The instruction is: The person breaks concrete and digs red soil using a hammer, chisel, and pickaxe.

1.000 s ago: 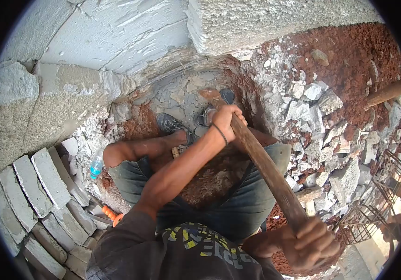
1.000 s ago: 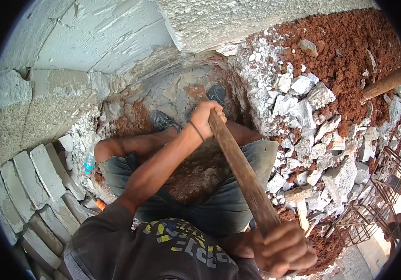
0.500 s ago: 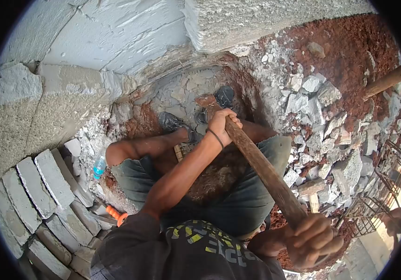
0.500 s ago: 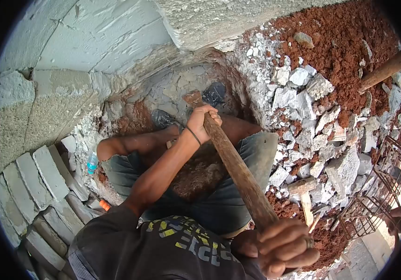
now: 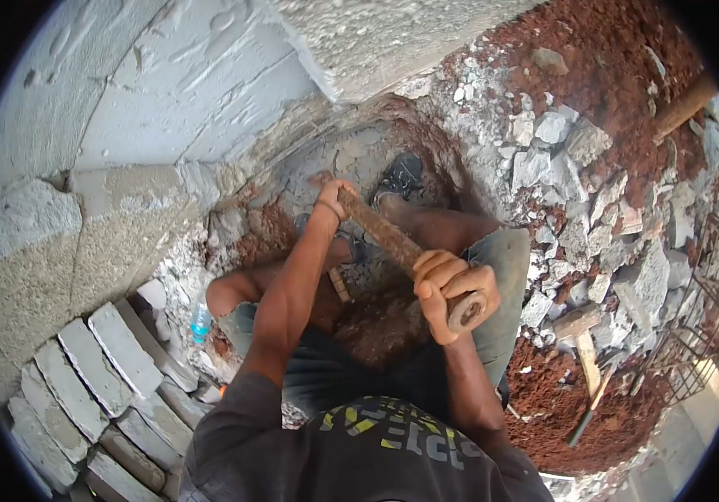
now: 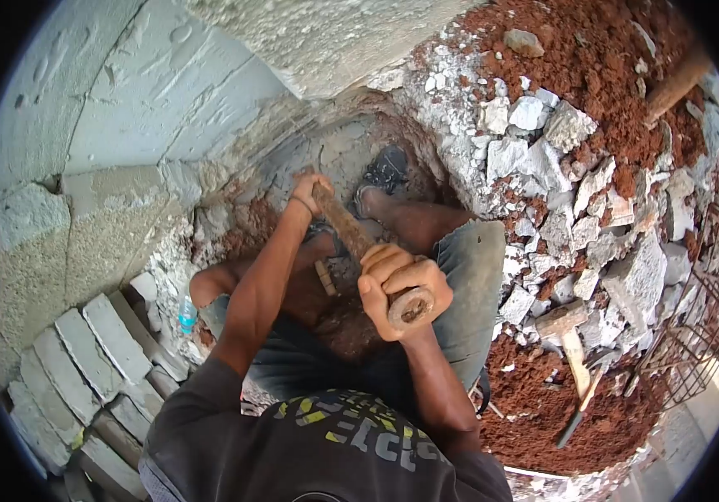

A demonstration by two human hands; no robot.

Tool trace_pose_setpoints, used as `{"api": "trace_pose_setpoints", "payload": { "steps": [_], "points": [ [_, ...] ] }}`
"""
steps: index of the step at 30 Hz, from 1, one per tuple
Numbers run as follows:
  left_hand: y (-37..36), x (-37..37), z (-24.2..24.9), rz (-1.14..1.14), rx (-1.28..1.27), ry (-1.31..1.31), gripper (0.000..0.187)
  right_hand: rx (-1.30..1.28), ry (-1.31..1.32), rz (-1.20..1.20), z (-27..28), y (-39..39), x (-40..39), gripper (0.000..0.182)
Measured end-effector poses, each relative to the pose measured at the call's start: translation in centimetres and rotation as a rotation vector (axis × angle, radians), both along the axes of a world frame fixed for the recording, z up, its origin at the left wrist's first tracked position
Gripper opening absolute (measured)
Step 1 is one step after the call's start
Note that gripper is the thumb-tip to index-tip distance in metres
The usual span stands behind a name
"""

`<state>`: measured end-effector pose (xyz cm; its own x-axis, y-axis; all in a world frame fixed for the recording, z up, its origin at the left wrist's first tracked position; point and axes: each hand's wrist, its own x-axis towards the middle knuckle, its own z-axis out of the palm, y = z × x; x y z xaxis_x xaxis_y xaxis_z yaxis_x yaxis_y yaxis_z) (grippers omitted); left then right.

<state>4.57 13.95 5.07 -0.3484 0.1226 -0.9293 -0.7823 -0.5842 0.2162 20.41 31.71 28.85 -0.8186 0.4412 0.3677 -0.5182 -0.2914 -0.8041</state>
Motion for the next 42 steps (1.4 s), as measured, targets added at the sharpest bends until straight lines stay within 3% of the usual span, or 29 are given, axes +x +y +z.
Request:
{"api": "trace_pose_setpoints", "payload": {
  "steps": [4,6,7,9,13,16,18,19,21,24,30,32,34,35,36,38,39,40,41,42],
  "points": [
    [-2.5,6.5,-1.9,0.025,0.012,-0.081,0.027,0.101,-0.041,0.137,2.5,-1.6,2.2,0.026],
    [-3.2,8.6,-3.3,0.204,0.24,-0.143,0.022,0.14,0.009,0.198,4.1,-2.4,3.4,0.027],
    [-3.0,9.0,-2.6,0.207,0.236,-0.143,0.022,0.156,0.062,0.209,4.7,-2.4,4.0,0.027],
    [-1.4,9.3,0.7,0.271,0.494,-0.142,0.019,0.181,0.179,0.217,5.9,-2.4,4.6,0.026],
    [1.6,6.6,5.9,0.247,0.576,-0.132,0.022,0.205,0.275,0.217,8.1,-1.5,4.7,0.025],
    [1.8,3.0,4.8,0.165,0.509,-0.02,0.021,0.25,0.307,0.163,6.8,-1.7,2.6,0.023],
    [-0.1,-3.4,-0.3,-0.062,0.479,0.067,0.024,0.373,0.289,0.102,2.5,-3.1,-0.8,0.024],
    [-1.0,-5.9,-3.0,-0.139,0.428,0.131,0.025,0.421,0.149,0.042,0.9,-4.2,-3.7,0.025],
    [-0.2,-7.5,-4.0,0.009,0.193,0.093,0.023,0.286,0.136,0.012,-0.9,-4.9,-6.1,0.026],
    [-1.2,-6.0,-4.1,0.029,0.397,0.145,0.017,0.303,0.099,0.094,-0.3,-4.3,-4.4,0.027],
    [3.2,-1.1,5.3,0.029,0.339,0.101,0.009,0.289,0.144,0.144,5.7,-1.3,2.6,0.028],
    [3.3,-2.0,4.3,-0.011,0.391,0.133,0.01,0.284,0.134,0.129,5.3,-1.4,2.8,0.029],
    [3.3,-3.1,2.0,-0.067,0.251,0.166,0.009,0.329,0.141,0.096,2.0,-1.9,0.3,0.029],
    [2.2,-4.8,-2.5,-0.124,0.356,0.092,0.011,0.378,0.146,0.055,0.1,-2.3,-1.2,0.028],
    [2.6,-5.3,-3.3,-0.127,0.363,0.083,0.011,0.366,0.091,0.021,-1.4,-2.7,-2.4,0.027],
    [4.0,-6.8,-4.7,-0.028,0.106,0.046,0.014,0.368,0.047,-0.022,-3.2,-1.5,-4.8,0.026],
    [2.4,-6.4,-7.1,-0.144,0.371,0.175,0.016,0.372,-0.096,-0.042,-3.1,-1.1,-4.3,0.027],
    [0.7,-3.1,-7.2,-0.127,0.36,0.142,0.016,0.384,-0.242,-0.058,-2.1,-0.8,-2.9,0.028],
    [1.8,-4.4,-6.2,-0.116,0.335,0.143,0.016,0.54,-0.255,-0.01,-1.2,-0.1,-2.0,0.026],
    [3.5,-5.8,-5.6,-0.117,0.317,0.146,0.016,0.425,-0.048,-0.041,-0.5,0.1,-2.4,0.025]
  ]
}}
